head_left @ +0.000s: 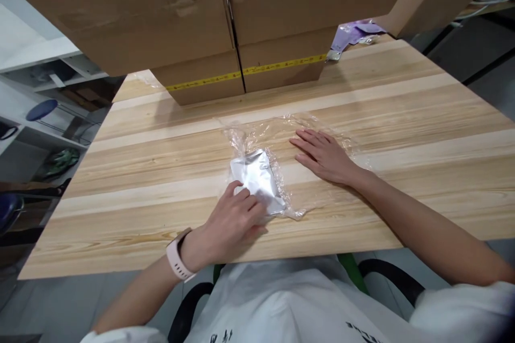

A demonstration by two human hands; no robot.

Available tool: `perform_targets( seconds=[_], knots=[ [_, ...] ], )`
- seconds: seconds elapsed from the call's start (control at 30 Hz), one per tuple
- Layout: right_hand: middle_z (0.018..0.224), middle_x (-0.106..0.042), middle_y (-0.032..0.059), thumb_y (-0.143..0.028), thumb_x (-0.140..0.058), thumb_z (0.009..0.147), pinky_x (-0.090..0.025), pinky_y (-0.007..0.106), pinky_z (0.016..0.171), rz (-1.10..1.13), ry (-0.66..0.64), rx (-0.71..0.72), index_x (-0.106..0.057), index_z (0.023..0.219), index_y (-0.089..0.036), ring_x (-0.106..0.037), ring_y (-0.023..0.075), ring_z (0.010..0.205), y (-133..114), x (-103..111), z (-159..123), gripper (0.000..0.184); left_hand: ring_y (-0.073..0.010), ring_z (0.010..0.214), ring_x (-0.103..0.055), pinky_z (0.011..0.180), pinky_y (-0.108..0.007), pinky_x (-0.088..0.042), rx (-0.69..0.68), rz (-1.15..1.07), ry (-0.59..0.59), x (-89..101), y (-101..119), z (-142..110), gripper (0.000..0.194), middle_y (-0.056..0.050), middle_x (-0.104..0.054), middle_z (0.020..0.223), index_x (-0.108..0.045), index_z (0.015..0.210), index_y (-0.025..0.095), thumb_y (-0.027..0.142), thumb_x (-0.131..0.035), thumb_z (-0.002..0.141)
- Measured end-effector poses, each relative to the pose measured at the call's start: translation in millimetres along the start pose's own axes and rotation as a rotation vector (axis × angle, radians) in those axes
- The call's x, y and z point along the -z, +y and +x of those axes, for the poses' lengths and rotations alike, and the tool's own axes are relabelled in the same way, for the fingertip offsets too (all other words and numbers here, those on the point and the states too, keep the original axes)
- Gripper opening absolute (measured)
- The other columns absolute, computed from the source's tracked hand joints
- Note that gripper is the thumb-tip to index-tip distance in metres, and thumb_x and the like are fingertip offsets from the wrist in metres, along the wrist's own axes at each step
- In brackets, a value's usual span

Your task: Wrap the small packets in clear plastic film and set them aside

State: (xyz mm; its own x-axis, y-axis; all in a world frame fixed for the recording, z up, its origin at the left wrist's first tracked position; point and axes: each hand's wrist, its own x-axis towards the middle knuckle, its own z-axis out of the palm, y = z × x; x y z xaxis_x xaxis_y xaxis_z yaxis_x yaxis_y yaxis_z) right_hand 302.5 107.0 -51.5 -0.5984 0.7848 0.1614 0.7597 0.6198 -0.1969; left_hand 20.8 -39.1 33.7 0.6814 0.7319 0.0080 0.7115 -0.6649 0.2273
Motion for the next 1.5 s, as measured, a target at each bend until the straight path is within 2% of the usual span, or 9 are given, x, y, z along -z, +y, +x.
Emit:
perform_targets(
  seconds=[0.13,0.37,0.5,0.63,0.8,0.97,1.1,1.23,1.5],
  knots=[
    [0.163,-0.040,0.0075,-0.051,-0.034,0.105,-0.028,0.053,0.121,0.033,-0.013,-0.002,-0.049,0.150,-0.027,-0.034,0.0283,0.152,0,3,0,0.053,-0.0164,0.071,-0.057,0.093,-0.039,-0.040,-0.062,-0.115,-0.035,7.9,-2,10,0.032,-0.003,-0.066,0.078,-0.062,0.083,0.018,0.018,-0.039,0.105],
    [0.163,-0.040,0.0057,-0.051,-0.035,0.104,-0.028,0.054,0.121,0.087,-0.019,-0.006,-0.049,0.150,-0.030,-0.035,0.0302,0.151,2,5,0,0.052,-0.0159,0.080,-0.066,0.116,-0.045,-0.033,-0.032,-0.560,0.099,77.0,-29,-24,0.028,-0.001,-0.074,0.084,-0.065,0.079,0.023,0.035,-0.056,0.102],
    [0.163,-0.040,0.0059,-0.053,-0.035,0.104,-0.029,0.053,0.121,0.088,-0.019,0.003,-0.049,0.149,-0.030,-0.035,0.0293,0.151,2,5,0,0.053,-0.0175,0.082,-0.069,0.120,-0.047,-0.029,-0.066,-0.690,-0.096,89.3,-47,-48,0.027,0.000,-0.075,0.082,-0.066,0.080,0.025,0.039,-0.057,0.101],
    [0.163,-0.041,0.0061,-0.055,-0.034,0.104,-0.028,0.052,0.122,0.064,-0.004,0.002,-0.050,0.148,-0.029,-0.035,0.0280,0.151,3,4,0,0.053,-0.0154,0.075,-0.065,0.115,-0.042,-0.034,0.025,-0.648,-0.190,69.4,-43,-48,0.025,0.001,-0.071,0.080,-0.069,0.091,0.022,0.045,-0.062,0.098],
    [0.162,-0.043,0.0039,-0.057,-0.031,0.104,-0.029,0.051,0.122,0.035,-0.005,0.005,-0.049,0.148,-0.032,-0.035,0.0263,0.151,2,4,0,0.053,-0.0278,0.112,-0.059,0.101,-0.042,-0.043,-0.026,-0.479,-0.153,27.3,-6,-28,0.051,-0.013,-0.067,0.125,-0.062,0.129,0.023,0.055,-0.068,0.090],
    [0.161,-0.044,0.0062,-0.055,-0.034,0.104,-0.029,0.051,0.122,0.021,-0.004,0.008,-0.049,0.148,-0.030,-0.035,0.0267,0.151,5,0,-1,0.053,-0.0237,0.097,-0.063,0.089,-0.037,-0.048,-0.079,-0.632,-0.303,33.9,-4,-29,0.022,-0.008,-0.071,0.105,-0.070,0.099,0.022,0.043,-0.069,0.093],
    [0.158,-0.047,0.0086,-0.054,-0.036,0.104,-0.032,0.056,0.119,0.053,0.031,0.030,-0.053,0.146,-0.029,-0.038,0.0312,0.149,3,4,-1,0.052,-0.0174,0.087,-0.066,0.077,-0.030,-0.052,0.233,-0.938,-0.081,44.8,-26,-33,0.025,-0.005,-0.071,0.096,-0.069,0.097,0.020,0.044,-0.063,0.097],
    [0.159,-0.047,0.0054,-0.054,-0.039,0.104,-0.035,0.060,0.116,0.147,0.049,0.084,-0.057,0.142,-0.034,-0.040,0.0334,0.147,-30,21,-3,0.047,-0.0150,0.083,-0.064,0.070,-0.030,-0.054,0.585,-0.958,0.145,17.3,-45,-20,0.029,-0.008,-0.066,0.110,-0.059,0.111,0.018,0.042,-0.064,0.096],
    [0.171,-0.021,0.0064,-0.073,-0.051,0.092,-0.030,0.062,0.121,0.494,-0.232,0.107,-0.026,0.162,-0.037,-0.025,0.0379,0.154,-83,21,-12,0.082,-0.0224,0.111,-0.068,0.095,-0.042,-0.056,0.557,-1.422,0.294,-5.4,-42,8,0.062,-0.011,-0.064,0.132,-0.037,0.146,0.030,0.043,-0.067,0.093]
  ],
)
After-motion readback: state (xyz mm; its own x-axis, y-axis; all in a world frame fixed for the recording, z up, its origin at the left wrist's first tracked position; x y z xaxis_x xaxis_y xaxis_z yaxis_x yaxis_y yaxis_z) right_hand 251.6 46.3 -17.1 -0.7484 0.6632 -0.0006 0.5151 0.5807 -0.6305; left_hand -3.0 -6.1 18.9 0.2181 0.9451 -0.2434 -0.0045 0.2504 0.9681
